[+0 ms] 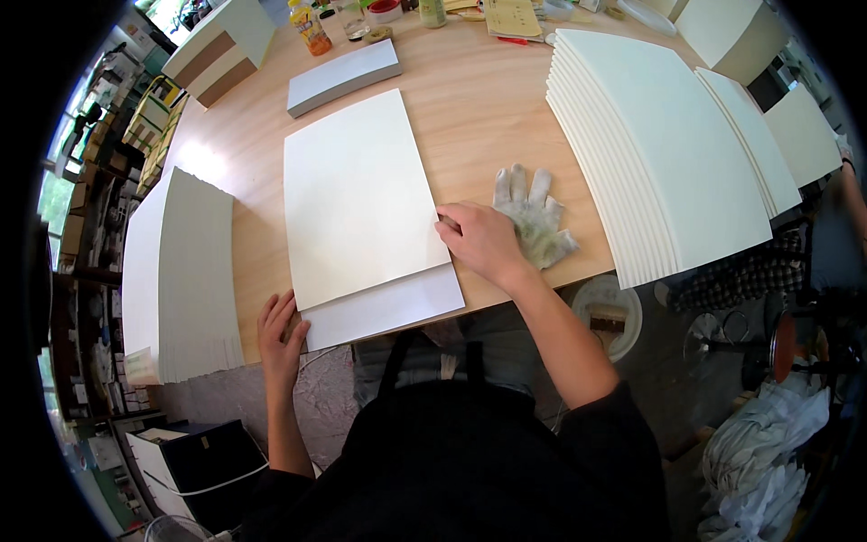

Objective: The person repeatedly places a white cover sheet over a stack of paper, aligns it, and uses a book as a guide to fold the cover over the spine. They then lift the assembled unit and place it onto a growing stack on the table. This cycle repeats throughout the clip.

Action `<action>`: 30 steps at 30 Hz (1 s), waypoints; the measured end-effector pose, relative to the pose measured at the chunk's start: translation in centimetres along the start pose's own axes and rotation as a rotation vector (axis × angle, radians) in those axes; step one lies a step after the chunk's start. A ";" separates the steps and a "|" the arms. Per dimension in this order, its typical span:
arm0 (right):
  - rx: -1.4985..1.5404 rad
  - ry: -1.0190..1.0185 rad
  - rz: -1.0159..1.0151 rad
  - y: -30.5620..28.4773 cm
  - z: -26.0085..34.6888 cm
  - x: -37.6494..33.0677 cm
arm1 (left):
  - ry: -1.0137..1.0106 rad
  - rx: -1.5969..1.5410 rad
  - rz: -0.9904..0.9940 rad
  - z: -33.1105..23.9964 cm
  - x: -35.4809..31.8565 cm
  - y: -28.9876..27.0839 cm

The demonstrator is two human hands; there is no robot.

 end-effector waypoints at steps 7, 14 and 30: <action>0.012 -0.024 -0.038 -0.2 0.0 0.3 | 0.041 0.003 -0.004 0.9 0.5 -0.1; 0.116 -0.026 -0.257 -3.5 0.5 -1.1 | 0.265 0.068 0.100 -8.6 4.0 0.7; -0.175 -0.216 0.143 -0.1 5.7 -7.4 | 0.439 0.168 0.371 -11.1 4.2 1.9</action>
Point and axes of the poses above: each hand's wrist, its own x-axis towards the middle knuckle, its own y-axis out of the palm, z = x × y, the point moved 7 cm from there along x, towards the middle knuckle, and after that the axes turned 1 degree about -x, right-handed, at the moved point
